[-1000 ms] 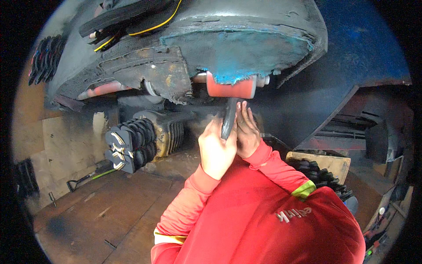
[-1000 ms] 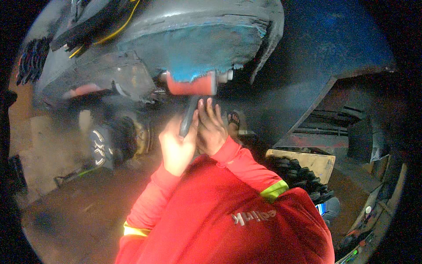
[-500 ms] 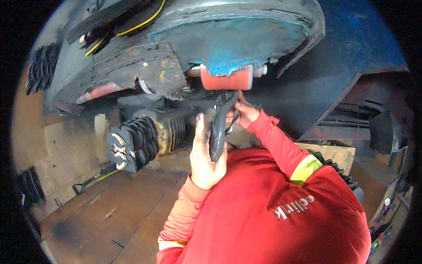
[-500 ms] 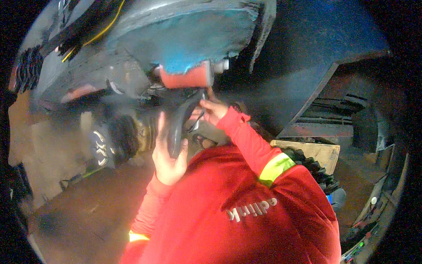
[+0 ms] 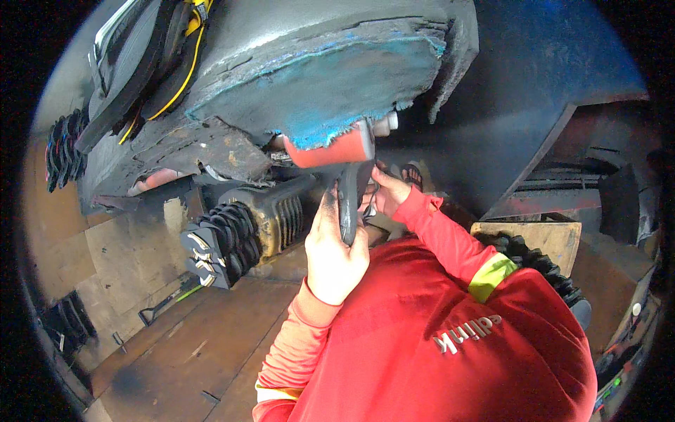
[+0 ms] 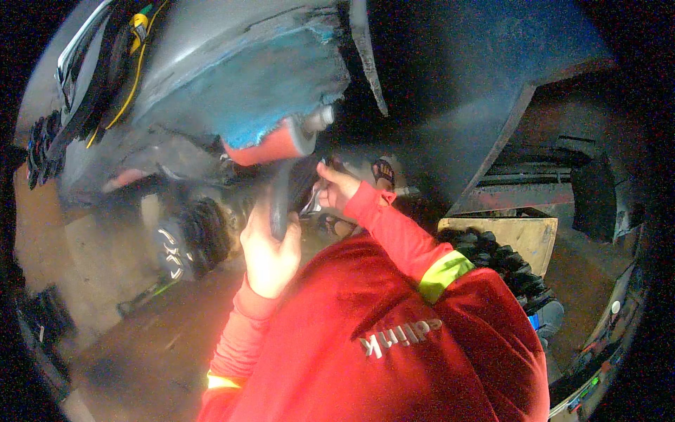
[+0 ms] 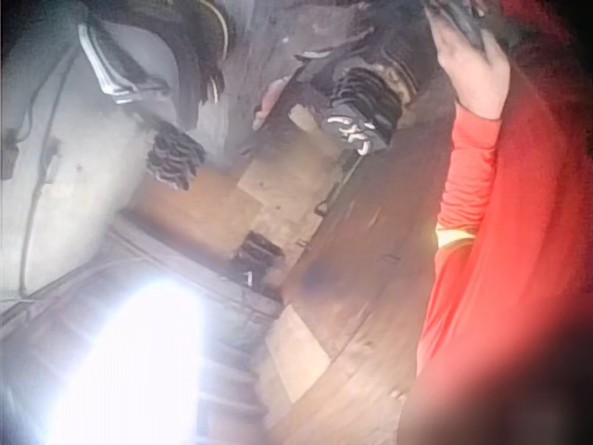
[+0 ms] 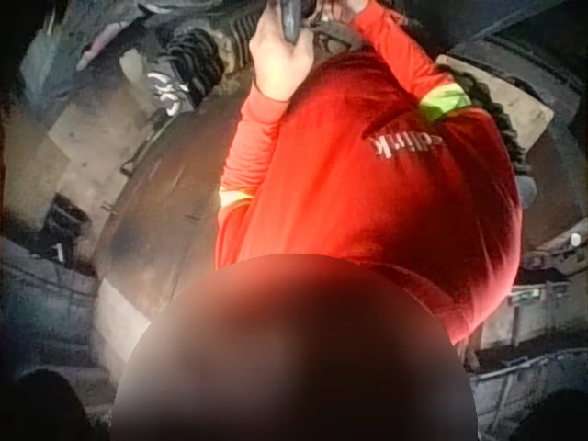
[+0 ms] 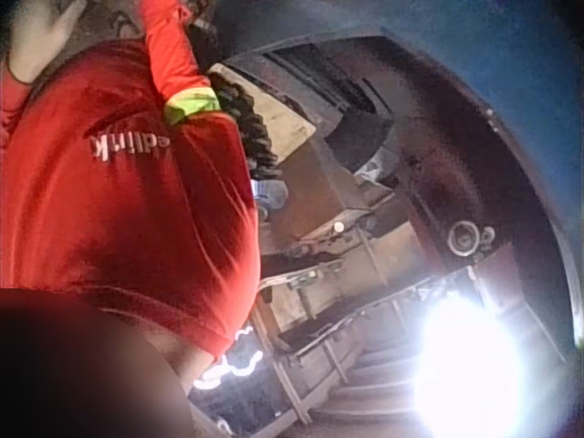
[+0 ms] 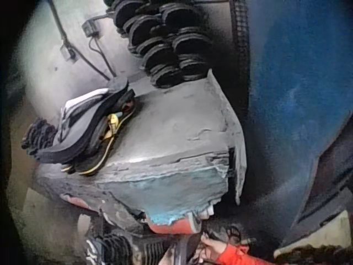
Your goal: The person repeatedly presses the soles of sandals against a rotating grinding wheel to smooth or shape them. They handle several sandals one at a time, rotating each to grind different areas, then place finished sandals on a nearby surface.
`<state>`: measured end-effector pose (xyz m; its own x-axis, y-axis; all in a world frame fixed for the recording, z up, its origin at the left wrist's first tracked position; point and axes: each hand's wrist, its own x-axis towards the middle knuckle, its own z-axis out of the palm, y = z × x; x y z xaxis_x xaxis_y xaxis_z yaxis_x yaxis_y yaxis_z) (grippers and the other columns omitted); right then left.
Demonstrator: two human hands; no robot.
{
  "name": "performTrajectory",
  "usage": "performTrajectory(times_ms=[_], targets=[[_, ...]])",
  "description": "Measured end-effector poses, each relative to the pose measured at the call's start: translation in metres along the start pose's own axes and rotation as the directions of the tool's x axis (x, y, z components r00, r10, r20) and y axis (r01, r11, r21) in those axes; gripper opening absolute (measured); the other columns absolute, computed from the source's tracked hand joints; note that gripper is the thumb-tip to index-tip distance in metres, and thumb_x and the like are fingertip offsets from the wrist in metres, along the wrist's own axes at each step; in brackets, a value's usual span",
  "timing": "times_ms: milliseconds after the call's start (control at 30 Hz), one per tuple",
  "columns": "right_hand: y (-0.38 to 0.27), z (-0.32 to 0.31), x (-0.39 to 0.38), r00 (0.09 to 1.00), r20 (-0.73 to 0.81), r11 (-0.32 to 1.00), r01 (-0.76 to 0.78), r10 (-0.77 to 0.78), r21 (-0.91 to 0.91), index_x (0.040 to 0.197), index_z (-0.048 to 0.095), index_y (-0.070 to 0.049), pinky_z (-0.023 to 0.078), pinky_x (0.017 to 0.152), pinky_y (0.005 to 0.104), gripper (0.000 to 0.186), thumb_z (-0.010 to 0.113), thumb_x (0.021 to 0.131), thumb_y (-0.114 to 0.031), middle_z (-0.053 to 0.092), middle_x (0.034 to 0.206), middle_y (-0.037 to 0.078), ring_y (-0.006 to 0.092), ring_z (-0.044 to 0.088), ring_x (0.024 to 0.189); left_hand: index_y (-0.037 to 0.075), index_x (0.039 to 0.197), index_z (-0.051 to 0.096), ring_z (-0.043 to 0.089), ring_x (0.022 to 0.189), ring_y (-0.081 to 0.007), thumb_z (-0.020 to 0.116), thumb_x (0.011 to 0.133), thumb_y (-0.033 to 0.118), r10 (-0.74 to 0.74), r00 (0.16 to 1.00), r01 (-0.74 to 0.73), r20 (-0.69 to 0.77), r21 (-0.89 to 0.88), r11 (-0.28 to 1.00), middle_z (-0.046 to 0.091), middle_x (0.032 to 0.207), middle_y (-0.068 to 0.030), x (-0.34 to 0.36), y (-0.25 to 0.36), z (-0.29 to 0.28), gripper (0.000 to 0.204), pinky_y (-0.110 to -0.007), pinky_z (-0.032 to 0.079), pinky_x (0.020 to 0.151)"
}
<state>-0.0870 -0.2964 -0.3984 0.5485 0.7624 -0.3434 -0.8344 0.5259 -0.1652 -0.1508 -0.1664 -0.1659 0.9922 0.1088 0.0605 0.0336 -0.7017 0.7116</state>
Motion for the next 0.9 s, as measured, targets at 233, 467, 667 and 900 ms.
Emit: performTrajectory(times_ms=[233,467,667,900], targets=[[0.000,0.016,-0.030,0.987,-0.114,0.992,-0.107,0.115,0.068,0.143,0.049,-0.011,0.053,0.100,0.0533,0.065,0.067,0.095,-0.052,0.061,0.136,0.013,0.0325,0.066,0.115,-0.002,0.123,0.062,0.069,0.087,-0.0395,0.063,0.082,0.004,-0.075,0.997,0.075,0.008,-0.042,0.996,0.069,0.099,-0.0253,0.020,0.004,0.006,0.042,-0.044,0.054,0.079],[-0.007,0.032,-0.037,0.981,-0.189,0.999,-0.042,0.041,-0.001,0.142,0.050,-0.012,0.054,0.099,0.0526,0.066,0.067,0.094,-0.053,0.064,0.132,0.011,0.0312,0.066,0.114,-0.001,0.119,0.064,0.066,0.078,-0.0274,0.060,0.079,0.003,-0.142,0.990,0.144,0.023,-0.122,0.982,0.068,0.091,-0.0206,0.020,0.006,0.000,0.040,-0.039,0.054,0.077],[-0.021,0.032,-0.027,0.998,-0.066,0.996,-0.011,0.005,-0.087,0.133,0.059,-0.016,0.055,0.095,0.0496,0.052,0.068,0.094,-0.050,0.067,0.124,0.007,0.0261,0.068,0.107,-0.002,0.123,0.061,0.069,0.087,-0.0350,0.060,0.078,0.002,-0.175,0.984,0.173,-0.029,-0.073,0.982,0.068,0.098,-0.0237,0.004,0.014,-0.007,0.045,-0.041,0.054,0.081],[-0.017,0.007,-0.013,0.999,0.014,0.999,-0.036,0.036,0.020,0.132,0.058,-0.012,0.057,0.083,0.0524,0.045,0.068,0.096,-0.039,0.068,0.117,0.010,0.0293,0.068,0.098,-0.012,0.135,0.050,0.068,0.103,-0.0465,0.061,0.078,0.001,-0.029,0.997,0.029,-0.078,0.005,1.000,0.066,0.111,-0.0320,-0.003,0.016,-0.012,0.060,-0.046,0.054,0.091]])
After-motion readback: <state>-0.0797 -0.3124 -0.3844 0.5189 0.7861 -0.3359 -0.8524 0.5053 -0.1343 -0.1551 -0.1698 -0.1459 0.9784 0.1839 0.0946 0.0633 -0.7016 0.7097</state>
